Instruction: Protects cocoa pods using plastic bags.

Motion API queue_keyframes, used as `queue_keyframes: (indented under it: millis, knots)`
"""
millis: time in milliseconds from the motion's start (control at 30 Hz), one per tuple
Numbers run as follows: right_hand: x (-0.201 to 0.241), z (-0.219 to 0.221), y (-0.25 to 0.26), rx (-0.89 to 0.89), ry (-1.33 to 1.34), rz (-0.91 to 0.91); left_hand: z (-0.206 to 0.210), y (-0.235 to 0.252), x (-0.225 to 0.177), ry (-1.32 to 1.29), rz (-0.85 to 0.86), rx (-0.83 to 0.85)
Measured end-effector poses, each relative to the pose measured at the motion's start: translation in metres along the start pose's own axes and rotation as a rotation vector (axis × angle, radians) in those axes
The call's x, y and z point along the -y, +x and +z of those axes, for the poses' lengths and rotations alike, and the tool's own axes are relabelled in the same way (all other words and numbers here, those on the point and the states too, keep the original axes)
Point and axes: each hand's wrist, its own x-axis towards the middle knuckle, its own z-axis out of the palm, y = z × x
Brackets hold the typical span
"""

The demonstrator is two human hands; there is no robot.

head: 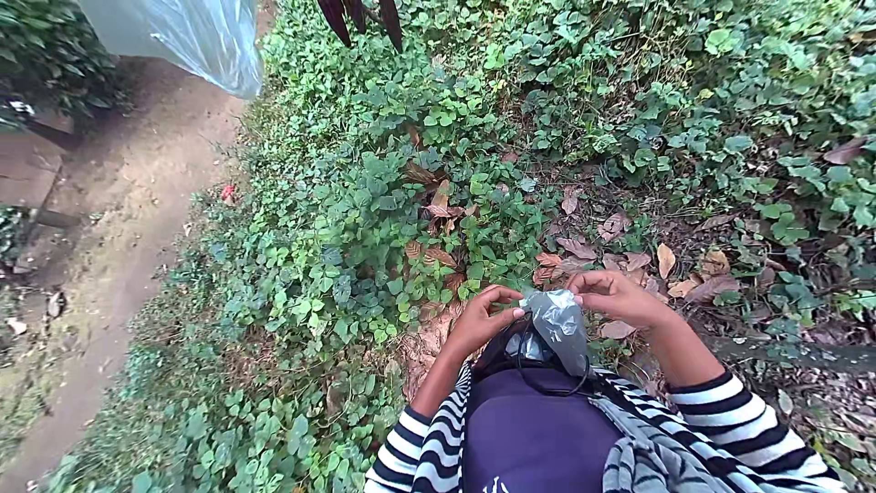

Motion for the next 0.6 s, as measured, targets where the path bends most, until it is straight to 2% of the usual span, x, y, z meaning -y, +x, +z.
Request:
queue_keyframes:
  millis: [133,300,433,600]
  knots:
    - [0.012,-0.002,0.001,-0.096,0.051,-0.048,0.007,0.014,-0.019,0.035,0.069,-0.066]
    - [0.017,0.0,0.002,-0.099,0.123,-0.112,0.012,0.034,-0.027,0.103,0.186,-0.155]
    - [0.02,0.001,0.002,-0.104,0.132,-0.14,0.015,0.047,-0.033,0.123,0.256,-0.161]
    - [0.025,0.002,-0.003,-0.277,0.116,-0.148,0.013,0.05,-0.052,-0.019,0.19,-0.133]
